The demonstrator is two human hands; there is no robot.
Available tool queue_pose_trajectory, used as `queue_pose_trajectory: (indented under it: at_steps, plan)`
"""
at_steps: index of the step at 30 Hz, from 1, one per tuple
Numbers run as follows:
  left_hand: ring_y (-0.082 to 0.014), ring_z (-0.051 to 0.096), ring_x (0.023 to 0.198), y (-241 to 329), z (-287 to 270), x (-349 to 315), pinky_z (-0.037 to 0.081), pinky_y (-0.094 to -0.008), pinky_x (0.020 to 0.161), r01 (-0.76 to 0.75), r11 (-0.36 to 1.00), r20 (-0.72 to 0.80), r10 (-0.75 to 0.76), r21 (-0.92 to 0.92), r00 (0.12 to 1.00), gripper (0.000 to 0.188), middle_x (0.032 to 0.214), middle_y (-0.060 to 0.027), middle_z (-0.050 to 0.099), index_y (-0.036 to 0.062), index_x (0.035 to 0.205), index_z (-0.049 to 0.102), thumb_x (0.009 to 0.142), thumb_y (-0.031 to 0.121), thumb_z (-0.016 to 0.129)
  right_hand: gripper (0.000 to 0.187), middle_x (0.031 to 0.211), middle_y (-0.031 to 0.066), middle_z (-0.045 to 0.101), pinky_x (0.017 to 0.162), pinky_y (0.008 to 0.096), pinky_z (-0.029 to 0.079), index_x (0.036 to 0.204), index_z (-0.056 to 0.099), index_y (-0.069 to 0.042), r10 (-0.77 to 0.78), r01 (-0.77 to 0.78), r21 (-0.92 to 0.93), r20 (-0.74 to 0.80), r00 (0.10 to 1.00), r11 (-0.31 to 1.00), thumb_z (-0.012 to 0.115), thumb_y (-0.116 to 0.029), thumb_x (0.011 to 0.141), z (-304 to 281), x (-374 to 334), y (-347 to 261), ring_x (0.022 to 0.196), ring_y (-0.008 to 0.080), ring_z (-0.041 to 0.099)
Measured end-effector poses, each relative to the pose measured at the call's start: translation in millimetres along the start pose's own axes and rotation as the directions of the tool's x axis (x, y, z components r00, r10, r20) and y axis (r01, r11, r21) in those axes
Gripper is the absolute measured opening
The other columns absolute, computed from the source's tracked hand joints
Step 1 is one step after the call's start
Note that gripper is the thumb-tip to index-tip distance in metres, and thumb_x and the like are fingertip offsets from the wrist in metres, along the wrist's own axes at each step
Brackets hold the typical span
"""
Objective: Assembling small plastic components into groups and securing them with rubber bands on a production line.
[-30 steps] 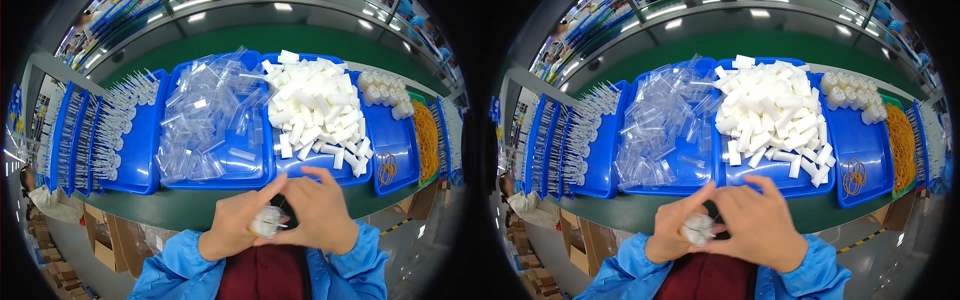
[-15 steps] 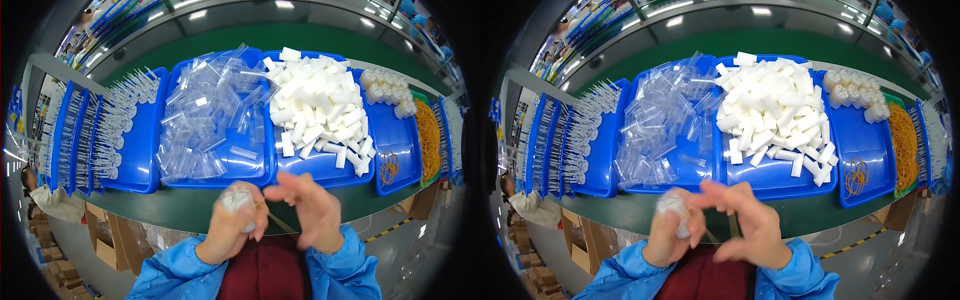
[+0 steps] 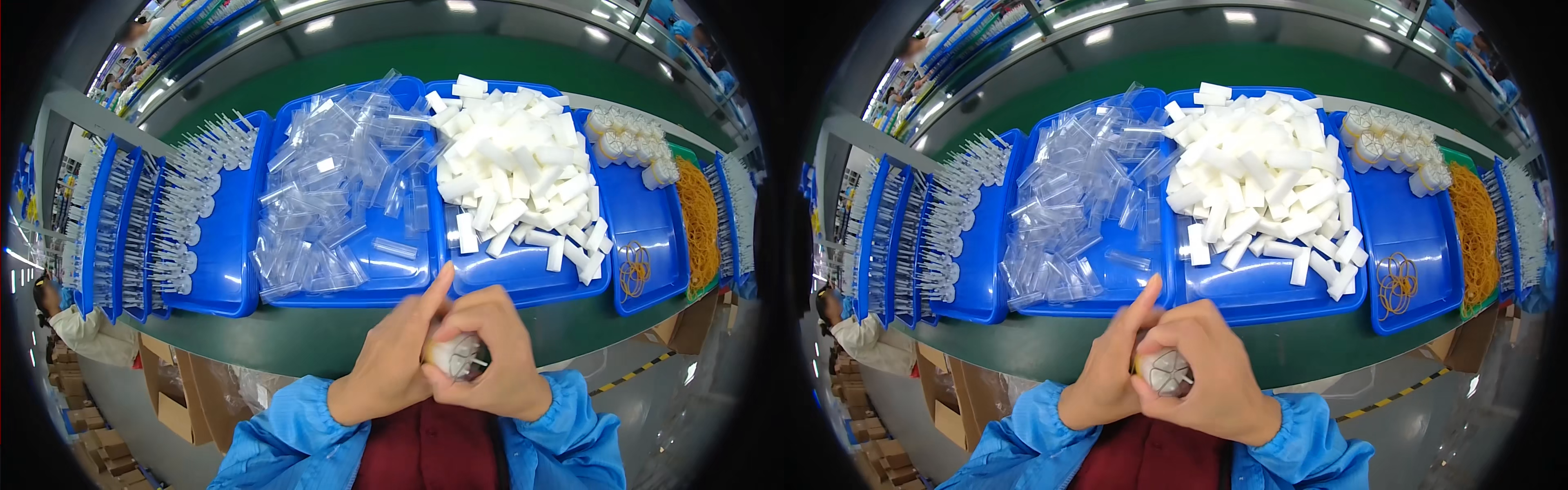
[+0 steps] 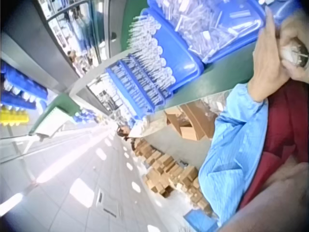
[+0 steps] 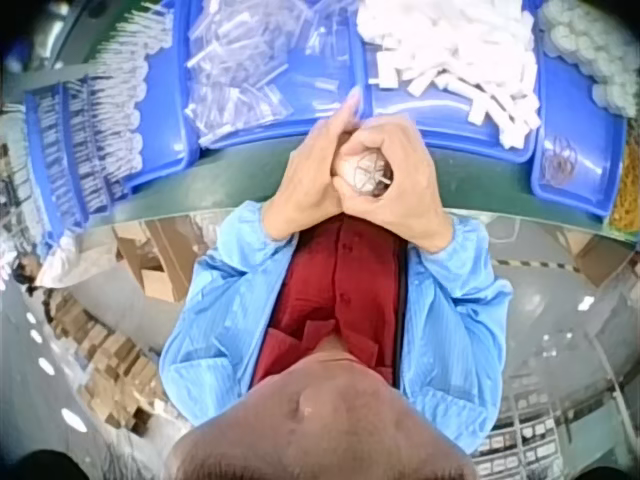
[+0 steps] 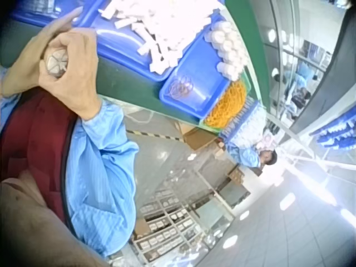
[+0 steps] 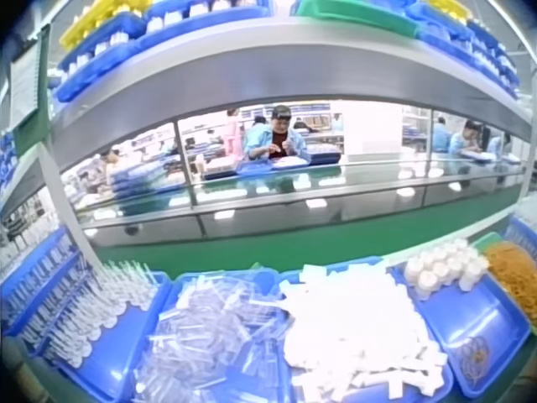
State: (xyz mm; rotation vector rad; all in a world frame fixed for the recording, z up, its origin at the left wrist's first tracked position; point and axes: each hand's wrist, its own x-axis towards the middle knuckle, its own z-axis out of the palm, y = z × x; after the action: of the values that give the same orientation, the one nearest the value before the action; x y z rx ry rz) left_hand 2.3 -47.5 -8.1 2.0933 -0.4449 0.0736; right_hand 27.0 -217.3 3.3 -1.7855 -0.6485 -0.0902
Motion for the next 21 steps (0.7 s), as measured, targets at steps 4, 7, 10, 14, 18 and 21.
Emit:
queue_pose_trajectory:
  at_steps: [4, 7, 10, 14, 18, 21]
  plan:
    - [-0.0272, 0.054, 0.127, -6.3, -13.9, -14.1, 0.044, -0.0385, 0.108, 0.13, 0.958, -0.035, -0.143, -0.256, 0.989, 0.087, 0.137, -0.0159, 0.053, 0.0, 0.15, 0.038, 0.075, 0.004, 0.082, 0.047, 0.104, 0.0055, 0.062, 0.07, 0.0352, 0.049, 0.105, 0.068, -0.011, -0.164, 0.114, -0.368, -0.107, 0.981, 0.923, 0.089, -0.008, 0.063, -6.6, -6.9, 3.6, 0.089, 0.0254, 0.058]
    - [-0.0235, 0.054, 0.126, -1.9, -10.6, -21.8, 0.044, -0.0389, 0.107, 0.305, 0.725, 0.126, -0.291, -0.618, 0.948, 0.084, 0.137, -0.0147, 0.054, -0.0008, 0.147, 0.041, 0.077, 0.007, 0.085, 0.053, 0.111, 0.0044, 0.062, 0.072, 0.0349, 0.048, 0.111, 0.07, -0.011, -0.274, 0.26, -0.342, 0.009, 0.962, 0.903, 0.09, -0.011, 0.062, -1.1, -15.6, 7.0, 0.089, 0.0254, 0.058]
    - [-0.0222, 0.055, 0.124, -10.8, -15.4, -21.8, 0.044, -0.0393, 0.107, 0.253, 0.698, 0.095, -0.258, -0.67, 0.961, 0.084, 0.137, -0.014, 0.053, -0.003, 0.144, 0.043, 0.075, 0.009, 0.088, 0.067, 0.126, 0.0097, 0.06, 0.087, 0.0361, 0.048, 0.127, 0.064, -0.007, -0.059, 0.066, -0.115, 0.064, 0.996, 0.991, 0.092, -0.018, 0.067, -20.6, -13.0, -5.5, 0.104, 0.0285, 0.059]
    - [-0.0225, 0.053, 0.122, -14.0, -16.8, -25.1, 0.043, -0.0379, 0.106, 0.2, 0.733, 0.136, -0.147, -0.65, 0.98, 0.087, 0.137, -0.0142, 0.049, -0.0028, 0.144, 0.043, 0.072, 0.009, 0.09, 0.081, 0.134, 0.017, 0.059, 0.102, 0.0403, 0.045, 0.139, 0.056, 0.0, 0.118, -0.138, 0.08, 0.215, 0.969, 0.987, 0.093, -0.022, 0.071, -38.6, -16.0, -0.4, 0.119, 0.0328, 0.057]
    - [-0.0232, 0.051, 0.118, -15.7, -15.8, -25.1, 0.042, -0.0377, 0.105, 0.137, 0.767, 0.166, -0.041, -0.627, 0.985, 0.082, 0.135, -0.0142, 0.047, 0.001, 0.138, 0.047, 0.069, 0.013, 0.091, 0.081, 0.125, 0.0156, 0.064, 0.097, 0.0392, 0.05, 0.139, 0.057, 0.001, 0.105, -0.135, 0.098, 0.262, 0.959, 0.986, 0.093, -0.022, 0.069, -40.0, -19.6, -0.4, 0.113, 0.03, 0.062]
    - [-0.023, 0.051, 0.116, -18.2, -15.5, -25.1, 0.042, -0.038, 0.104, 0.075, 0.812, 0.156, 0.019, -0.579, 0.988, 0.08, 0.134, -0.014, 0.048, 0.0024, 0.135, 0.048, 0.069, 0.013, 0.09, 0.078, 0.121, 0.0148, 0.066, 0.096, 0.0385, 0.051, 0.135, 0.06, 0.0, 0.082, -0.107, 0.086, 0.255, 0.963, 0.991, 0.094, -0.021, 0.069, -39.9, -21.0, 0.4, 0.111, 0.0296, 0.063]
